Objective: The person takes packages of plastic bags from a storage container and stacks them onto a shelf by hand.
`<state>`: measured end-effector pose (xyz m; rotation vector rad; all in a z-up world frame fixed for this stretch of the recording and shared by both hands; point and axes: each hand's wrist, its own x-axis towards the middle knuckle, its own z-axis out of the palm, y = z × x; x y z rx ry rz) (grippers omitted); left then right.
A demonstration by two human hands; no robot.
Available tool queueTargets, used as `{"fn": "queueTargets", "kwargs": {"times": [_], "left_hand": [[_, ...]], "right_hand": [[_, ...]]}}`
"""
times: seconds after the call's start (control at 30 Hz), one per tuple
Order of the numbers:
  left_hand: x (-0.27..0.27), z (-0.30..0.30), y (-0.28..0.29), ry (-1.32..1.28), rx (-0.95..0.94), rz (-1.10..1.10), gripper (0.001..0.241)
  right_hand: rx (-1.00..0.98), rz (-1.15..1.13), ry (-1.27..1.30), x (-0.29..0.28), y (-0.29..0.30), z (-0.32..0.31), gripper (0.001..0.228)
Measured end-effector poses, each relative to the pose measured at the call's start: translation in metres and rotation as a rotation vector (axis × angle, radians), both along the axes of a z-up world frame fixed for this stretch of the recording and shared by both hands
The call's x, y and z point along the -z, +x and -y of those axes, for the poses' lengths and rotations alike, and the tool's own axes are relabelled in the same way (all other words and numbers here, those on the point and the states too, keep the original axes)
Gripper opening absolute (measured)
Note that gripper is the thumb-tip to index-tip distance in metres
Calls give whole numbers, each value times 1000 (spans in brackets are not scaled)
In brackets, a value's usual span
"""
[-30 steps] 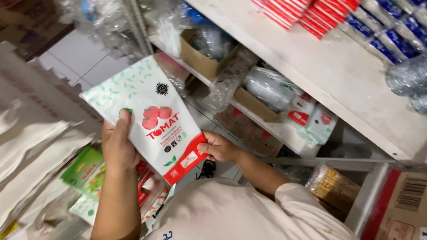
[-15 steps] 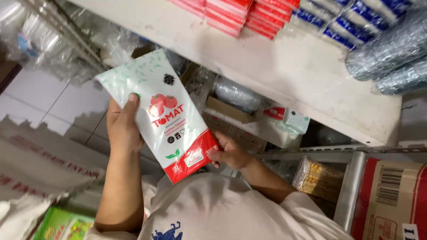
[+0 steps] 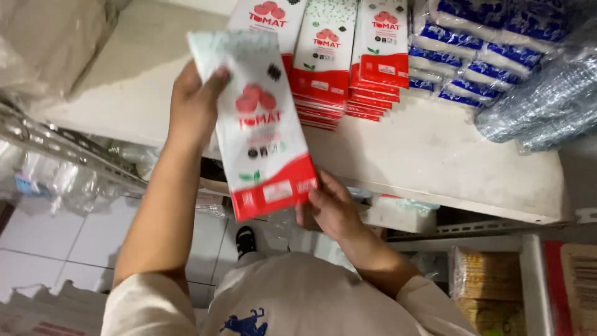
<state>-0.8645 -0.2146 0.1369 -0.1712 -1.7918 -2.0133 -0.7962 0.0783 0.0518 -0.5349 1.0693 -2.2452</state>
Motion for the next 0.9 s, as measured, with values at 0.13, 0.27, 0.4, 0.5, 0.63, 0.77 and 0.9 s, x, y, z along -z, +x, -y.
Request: {"fn": "queueTargets", "kwargs": {"times": [0.13,0.27,0.4,0.5,0.63,0.77,0.9], "left_hand": [[4,51,-116,-205,-5,21,20],[26,85,-215,-141,86,58,19],[48,88,-285,-351,-67,99,23],[59,86,-310,-447,-80,40,23],[60,80,-334,-445,-95,-28,23],[62,78,-342,-514,-133,121,25],[68,82,-355,-392,13,92,29]], "right_hand": [[203,20,-13,-18,-35,69,55],[319,61,-65,-19,-75,125,46],[520,77,-102,-13,-103,150,44],[575,78,-112,-15,-105,159,47],[533,-42,-131,-30,-102,160,66],[521,-91,-143,-36,-104,158,70],[450,-131,-155,-38,-107,152,67]]}}
